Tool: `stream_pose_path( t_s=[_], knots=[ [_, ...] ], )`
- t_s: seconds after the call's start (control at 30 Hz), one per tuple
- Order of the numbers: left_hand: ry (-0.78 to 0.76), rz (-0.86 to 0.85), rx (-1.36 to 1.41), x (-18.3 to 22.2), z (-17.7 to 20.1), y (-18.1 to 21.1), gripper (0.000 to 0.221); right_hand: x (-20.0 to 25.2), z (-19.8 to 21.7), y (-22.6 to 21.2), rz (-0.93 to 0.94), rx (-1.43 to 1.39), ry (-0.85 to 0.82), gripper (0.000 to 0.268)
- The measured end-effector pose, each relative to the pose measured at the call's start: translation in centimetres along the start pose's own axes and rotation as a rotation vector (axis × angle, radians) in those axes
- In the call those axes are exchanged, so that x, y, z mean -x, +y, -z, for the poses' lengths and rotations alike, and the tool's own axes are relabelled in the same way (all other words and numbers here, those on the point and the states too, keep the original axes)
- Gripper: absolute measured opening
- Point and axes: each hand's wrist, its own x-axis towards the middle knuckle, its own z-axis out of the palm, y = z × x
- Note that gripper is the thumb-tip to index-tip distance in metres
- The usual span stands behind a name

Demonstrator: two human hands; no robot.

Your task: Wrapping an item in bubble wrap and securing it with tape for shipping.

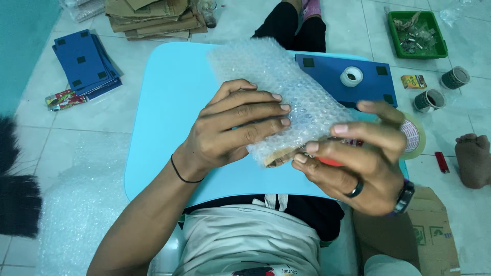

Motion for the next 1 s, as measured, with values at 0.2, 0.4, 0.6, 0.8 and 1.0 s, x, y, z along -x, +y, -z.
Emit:
stream_pose_path(
  t_s=[0.2,0.4,0.6,0.8,1.0],
  knots=[
    [0.047,0.046,0.048,-0.3,-0.3,0.6,0.022,-0.6,-0.1,0.6,0.2,0.324,0.105,0.027],
    [0.024,0.039,0.101,-0.1,-0.5,0.2,0.021,-0.7,-0.7,-0.5,0.022,0.132,0.14,0.027],
    [-0.012,0.069,0.135,-0.1,-0.6,0.1,0.021,-1.1,-1.0,1.1,-0.029,0.0,0.192,0.019],
    [-0.045,0.08,0.151,0.3,-0.6,0.1,0.023,-1.9,-0.2,0.5,-0.136,-0.034,0.124,0.028],
    [-0.061,0.087,0.181,0.5,-0.6,0.0,0.027,-2.8,-0.6,0.5,-0.112,0.002,0.119,0.019]
  ],
)
